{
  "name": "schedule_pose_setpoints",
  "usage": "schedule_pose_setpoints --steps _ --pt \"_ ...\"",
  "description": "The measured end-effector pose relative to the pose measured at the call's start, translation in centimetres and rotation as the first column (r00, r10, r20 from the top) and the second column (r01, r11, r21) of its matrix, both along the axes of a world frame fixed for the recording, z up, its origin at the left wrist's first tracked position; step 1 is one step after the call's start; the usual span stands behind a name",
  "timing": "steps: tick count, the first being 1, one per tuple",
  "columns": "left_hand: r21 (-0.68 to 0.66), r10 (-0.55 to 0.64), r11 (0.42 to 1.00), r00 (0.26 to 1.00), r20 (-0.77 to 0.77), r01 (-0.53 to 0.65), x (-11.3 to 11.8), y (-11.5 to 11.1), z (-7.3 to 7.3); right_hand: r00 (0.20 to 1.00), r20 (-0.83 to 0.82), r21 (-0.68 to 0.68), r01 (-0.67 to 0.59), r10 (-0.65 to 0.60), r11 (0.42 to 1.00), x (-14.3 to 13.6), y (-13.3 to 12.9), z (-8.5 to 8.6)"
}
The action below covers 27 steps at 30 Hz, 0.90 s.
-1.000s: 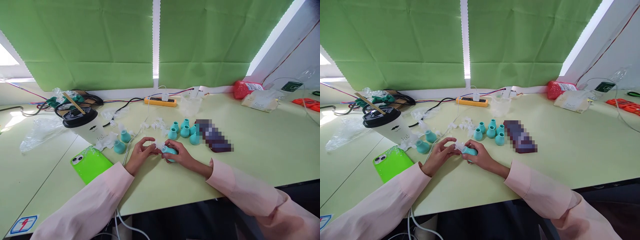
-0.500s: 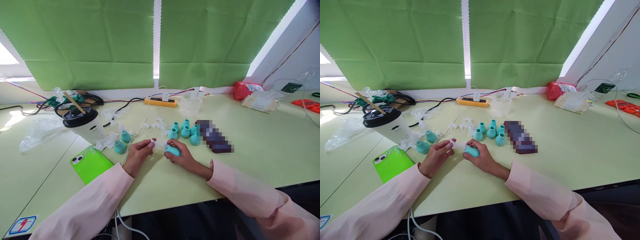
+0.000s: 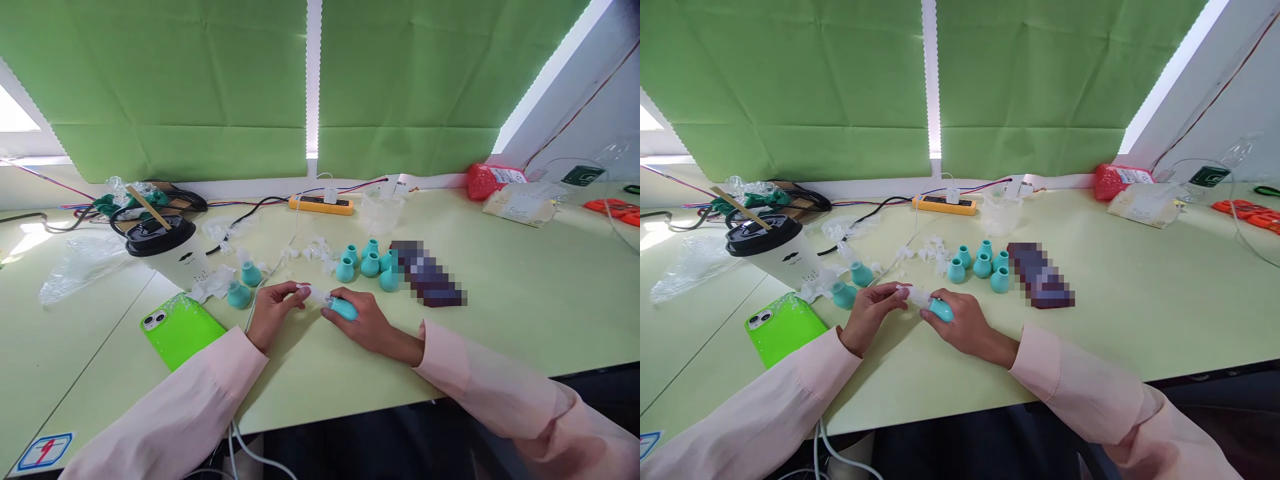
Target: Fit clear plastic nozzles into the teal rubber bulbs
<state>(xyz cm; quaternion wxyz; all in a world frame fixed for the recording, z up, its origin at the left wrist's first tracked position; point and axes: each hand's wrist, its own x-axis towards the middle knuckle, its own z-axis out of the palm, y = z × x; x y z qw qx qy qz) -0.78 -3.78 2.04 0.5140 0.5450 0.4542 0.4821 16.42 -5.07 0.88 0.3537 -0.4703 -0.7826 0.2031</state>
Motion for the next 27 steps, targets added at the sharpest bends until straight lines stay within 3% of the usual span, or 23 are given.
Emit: schedule_pose_setpoints --steps 4,17,20,23,27 --pt "0.048 0.01 0.999 0.997 -0.079 -0.006 0.0 -0.1 0.1 1.0 0.013 -0.018 -0.022 0.023 1.0 0.0 0.1 0.1" --pt "0.043 0.042 0.998 0.998 -0.04 -0.04 0.5 -0.5 0.6 0.984 0.167 0.145 0.03 -0.055 0.989 0.1 0.1 -0.7" --pt "0.038 -0.012 0.999 1.0 -0.021 0.012 0.2 -0.3 0.5 0.995 0.098 0.046 -0.011 0.007 0.999 0.2 0.1 -0.2" --pt "0.041 -0.055 0.998 0.998 -0.003 0.055 0.0 -0.2 0.4 0.994 -0.055 -0.136 -0.103 0.096 0.985 0.2 0.3 0.6" --pt "0.059 -0.083 0.995 0.997 -0.003 0.083 0.0 -0.2 0.5 0.941 -0.319 -0.415 -0.246 0.113 0.876 0.1 0.4 1.0"
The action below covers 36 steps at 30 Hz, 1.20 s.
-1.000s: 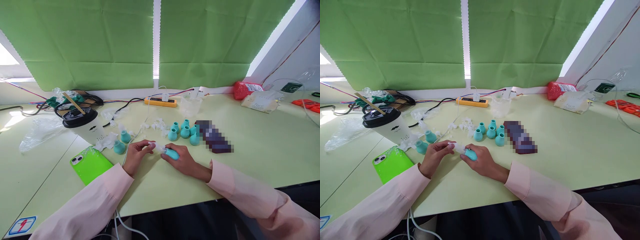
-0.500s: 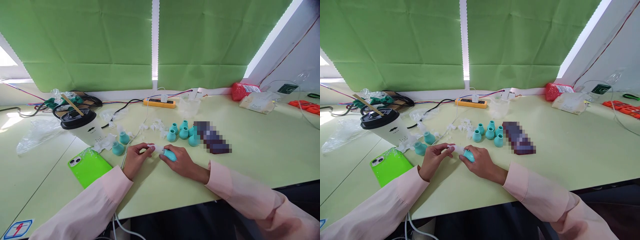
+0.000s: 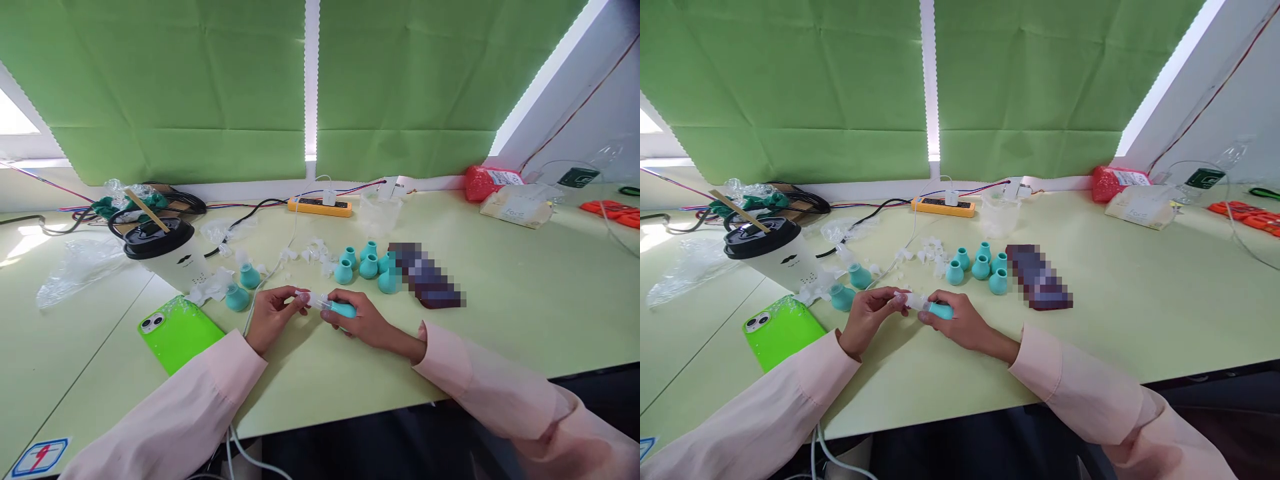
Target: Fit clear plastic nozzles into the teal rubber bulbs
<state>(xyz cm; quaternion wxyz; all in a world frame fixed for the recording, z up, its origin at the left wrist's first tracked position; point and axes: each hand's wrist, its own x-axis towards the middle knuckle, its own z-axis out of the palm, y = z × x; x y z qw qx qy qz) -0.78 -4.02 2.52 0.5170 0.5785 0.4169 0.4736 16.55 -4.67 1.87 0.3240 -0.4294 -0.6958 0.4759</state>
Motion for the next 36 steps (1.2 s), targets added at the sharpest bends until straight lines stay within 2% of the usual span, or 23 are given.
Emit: schedule_pose_setpoints --steps 2,4,9,12,15,18,21,23,27,31,36 --pt "0.01 -0.007 1.0 1.0 -0.01 0.007 0.0 0.0 0.0 0.996 -0.081 -0.141 -0.051 0.04 0.989 0.0 0.1 0.0" --pt "0.014 -0.016 1.0 1.0 -0.017 0.016 0.0 0.0 0.0 0.988 -0.136 -0.224 -0.098 0.069 0.97 0.1 0.3 -0.1" --pt "0.004 -0.032 0.999 0.999 -0.016 0.032 0.0 0.0 -0.1 0.978 -0.178 -0.265 -0.154 0.109 0.952 0.2 0.3 0.1" --pt "0.012 -0.027 1.0 1.0 0.005 0.027 0.1 -0.1 -0.3 0.993 -0.098 -0.146 -0.076 0.062 0.986 0.1 0.0 0.3" --pt "0.022 -0.028 0.999 1.0 0.01 0.028 0.2 -0.2 -0.4 0.999 0.041 0.1 0.002 -0.006 0.995 0.0 -0.4 0.2" --pt "0.018 -0.047 0.999 0.999 0.005 0.047 0.3 -0.2 -0.4 0.976 0.194 0.377 0.02 -0.1 0.926 0.0 -0.7 -0.2" --pt "0.008 -0.041 0.999 0.999 0.009 0.041 0.3 -0.2 -0.4 0.942 0.277 0.529 0.013 -0.188 0.848 0.0 -0.8 -0.7" --pt "-0.003 -0.054 0.999 0.998 0.018 0.054 0.2 -0.2 -0.5 0.93 0.299 0.573 0.004 -0.214 0.82 0.1 -0.7 -0.8" --pt "-0.068 -0.166 0.984 0.986 0.02 0.167 0.0 -0.2 -0.5 0.929 0.312 0.607 -0.035 -0.197 0.794 0.3 -0.5 -0.6" --pt "-0.105 -0.235 0.966 0.972 0.005 0.234 -0.3 -0.1 -0.2 0.941 0.292 0.613 -0.049 -0.169 0.788 0.5 -0.4 -0.4" --pt "-0.144 -0.275 0.951 0.961 0.019 0.275 -0.6 0.0 0.1 0.959 0.26 0.584 -0.063 -0.113 0.809 0.7 -0.2 -0.3"
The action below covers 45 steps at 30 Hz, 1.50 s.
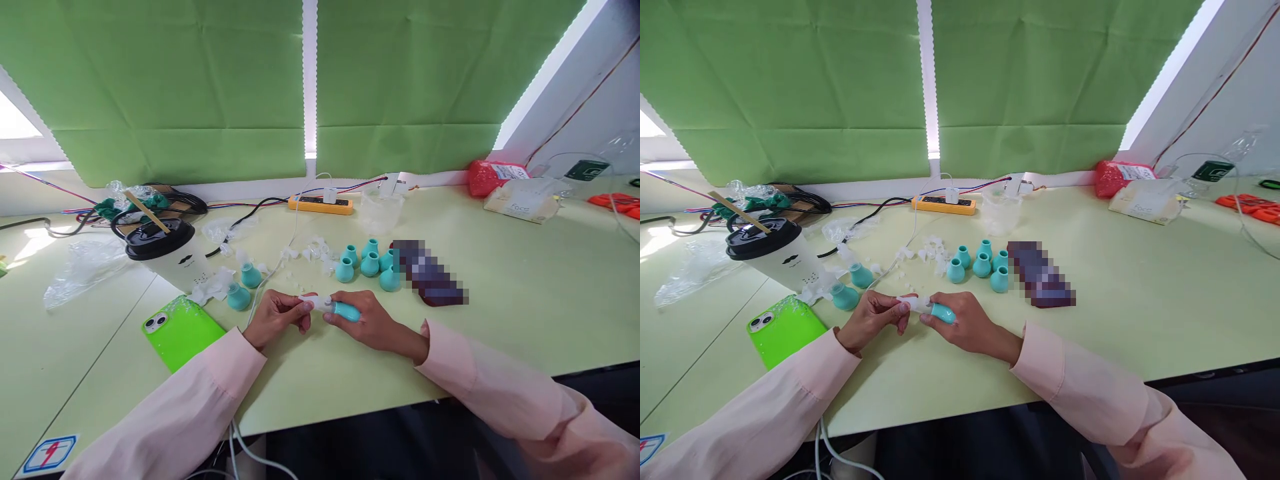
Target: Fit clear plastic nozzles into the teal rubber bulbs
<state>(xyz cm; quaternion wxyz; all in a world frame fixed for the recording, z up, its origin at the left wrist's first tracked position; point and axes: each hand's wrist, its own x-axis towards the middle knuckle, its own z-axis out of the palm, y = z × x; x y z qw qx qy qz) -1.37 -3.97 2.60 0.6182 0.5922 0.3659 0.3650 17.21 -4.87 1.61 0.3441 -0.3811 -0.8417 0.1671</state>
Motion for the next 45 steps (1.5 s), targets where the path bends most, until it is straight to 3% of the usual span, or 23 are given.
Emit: schedule_pose_setpoints --steps 4,11,14,19,26,28,30,32,34,37,39,45 --pt "-0.031 0.011 0.999 1.0 0.021 -0.01 0.0 0.0 -0.2 1.0 0.0 -0.041 -0.007 0.007 0.999 0.0 0.0 0.2" --pt "-0.082 0.147 0.988 0.972 0.185 -0.134 0.7 -0.4 -0.6 1.0 -0.026 -0.064 0.009 -0.011 0.998 -0.6 -0.5 0.4" --pt "0.005 0.168 0.985 0.968 0.187 -0.172 0.7 -0.3 -0.5 1.0 -0.002 -0.032 0.015 -0.016 0.999 -0.7 -0.6 0.2" --pt "0.193 0.128 0.972 0.991 0.04 -0.133 0.6 -0.5 -0.3 0.997 0.062 -0.026 -0.04 0.042 0.999 -0.6 -0.4 -0.2" --pt "0.445 0.135 0.893 0.984 -0.113 -0.071 0.7 -1.5 1.0 0.994 -0.054 -0.045 -0.101 0.098 0.994 -0.8 -0.6 -0.2" --pt "0.474 0.218 0.869 0.97 -0.106 -0.143 0.4 -1.4 1.3 0.991 -0.077 -0.044 -0.117 0.114 0.992 -0.6 -0.6 -0.1" --pt "0.503 0.382 0.811 0.922 -0.066 -0.3 0.0 -1.1 1.5 0.988 -0.098 -0.058 -0.125 0.119 0.99 -0.5 -0.5 0.0" --pt "0.543 0.543 0.711 0.84 -0.019 -0.447 -0.4 -0.7 1.8 0.989 -0.111 -0.083 -0.111 0.102 0.99 -0.3 -0.2 -0.1" --pt "0.614 0.649 0.607 0.761 -0.015 -0.505 -0.6 -0.4 2.0 0.993 -0.103 -0.068 -0.059 0.051 0.996 -0.3 0.2 -0.5" --pt "0.761 0.754 0.482 0.648 -0.108 -0.435 -0.8 -0.1 2.2 0.999 -0.035 0.068 -0.002 0.004 0.998 -0.3 1.0 -1.3" --pt "0.833 0.801 0.446 0.561 -0.209 -0.327 -0.8 0.0 2.1 0.999 0.038 0.177 -0.019 0.012 0.984 -0.3 1.5 -1.8" --pt "0.877 0.845 0.469 0.341 -0.413 -0.1 -1.2 0.6 1.7 0.946 0.316 0.423 -0.075 -0.07 0.903 -0.2 2.5 -2.0"
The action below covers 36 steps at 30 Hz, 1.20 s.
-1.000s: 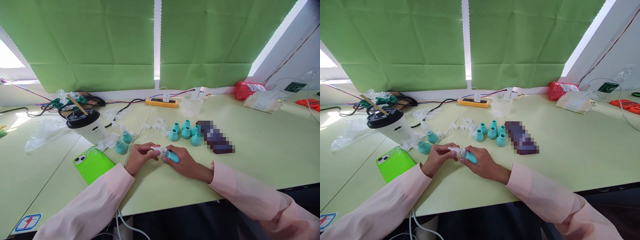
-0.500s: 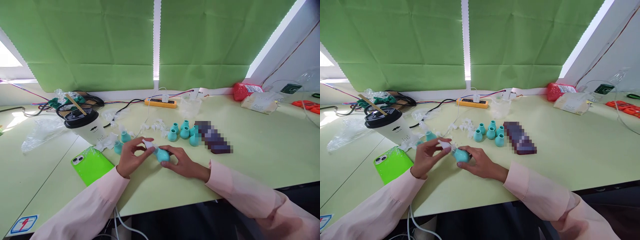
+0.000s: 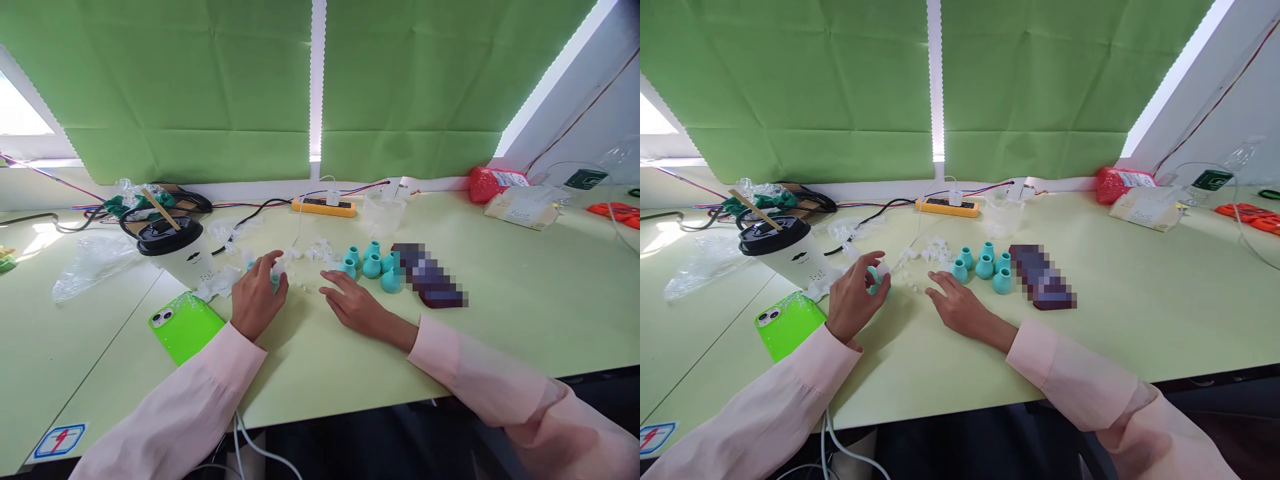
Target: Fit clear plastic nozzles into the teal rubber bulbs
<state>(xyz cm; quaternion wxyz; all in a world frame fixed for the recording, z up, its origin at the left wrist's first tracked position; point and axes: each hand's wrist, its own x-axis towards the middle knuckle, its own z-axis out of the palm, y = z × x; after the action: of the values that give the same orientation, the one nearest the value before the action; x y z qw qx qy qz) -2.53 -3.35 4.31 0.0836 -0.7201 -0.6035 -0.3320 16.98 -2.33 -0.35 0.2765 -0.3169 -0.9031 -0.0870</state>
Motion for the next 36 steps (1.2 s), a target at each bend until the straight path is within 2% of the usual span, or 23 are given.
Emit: schedule_pose_setpoints --steps 4,7,10,12,13,15,16,18,20,23,25,29,31,34,36 --pt "-0.029 0.017 0.999 0.998 -0.061 -0.019 -0.3 0.4 0.1 0.971 0.236 0.176 0.0 -0.043 0.984 -0.6 0.3 0.4" --pt "-0.006 0.046 0.999 0.994 -0.1 -0.047 -0.3 0.4 0.3 0.943 0.322 0.223 0.011 -0.085 0.975 -1.4 0.6 0.5" --pt "0.069 0.123 0.991 0.972 -0.198 -0.112 -0.5 0.3 0.3 0.93 0.36 0.23 -0.011 -0.075 0.973 -2.1 1.1 0.5" --pt "0.173 0.172 0.977 0.949 -0.265 -0.129 -0.6 0.1 0.1 0.927 0.362 0.235 0.014 -0.101 0.972 -2.5 1.4 0.4" --pt "0.23 0.166 0.968 0.94 -0.297 -0.099 -0.7 0.0 -0.1 0.925 0.357 0.238 0.045 -0.131 0.97 -2.7 1.5 0.3" --pt "0.296 0.04 0.952 0.921 -0.387 0.083 -0.6 -0.2 -0.6 0.91 0.358 0.241 0.125 -0.208 0.962 -2.9 1.7 0.2" --pt "0.278 -0.072 0.936 0.893 -0.444 0.214 -0.5 -0.3 -1.0 0.897 0.367 0.242 0.165 -0.248 0.956 -2.9 1.8 0.2" --pt "0.162 -0.296 0.887 0.8 -0.522 0.433 0.1 -0.3 -1.9 0.863 0.405 0.241 0.217 -0.301 0.946 -2.9 1.8 0.2" --pt "0.032 -0.418 0.861 0.74 -0.526 0.508 0.8 0.0 -2.9 0.837 0.445 0.239 0.232 -0.319 0.943 -2.8 1.7 0.4" --pt "-0.118 -0.456 0.879 0.745 -0.487 0.461 1.5 0.5 -4.3 0.83 0.468 0.223 0.222 -0.305 0.949 -2.7 1.7 0.8" --pt "-0.205 -0.462 0.886 0.752 -0.47 0.416 1.6 0.8 -4.7 0.842 0.466 0.214 0.191 -0.272 0.958 -2.6 1.7 0.9" --pt "-0.298 -0.46 0.885 0.766 -0.449 0.357 1.2 0.8 -4.1 0.887 0.423 0.235 0.09 -0.186 0.968 -2.5 1.6 1.0" --pt "-0.324 -0.466 0.879 0.771 -0.434 0.349 1.0 0.8 -3.6 0.897 0.377 0.263 0.137 -0.232 0.955 -2.4 1.5 0.9" --pt "-0.348 -0.47 0.874 0.773 -0.427 0.339 0.9 0.8 -3.4 0.863 0.391 0.259 0.232 -0.322 0.937 -2.4 1.5 0.7" --pt "-0.353 -0.46 0.877 0.786 -0.414 0.327 0.9 0.9 -3.5 0.844 0.462 0.225 0.188 -0.274 0.956 -2.4 1.6 0.6"
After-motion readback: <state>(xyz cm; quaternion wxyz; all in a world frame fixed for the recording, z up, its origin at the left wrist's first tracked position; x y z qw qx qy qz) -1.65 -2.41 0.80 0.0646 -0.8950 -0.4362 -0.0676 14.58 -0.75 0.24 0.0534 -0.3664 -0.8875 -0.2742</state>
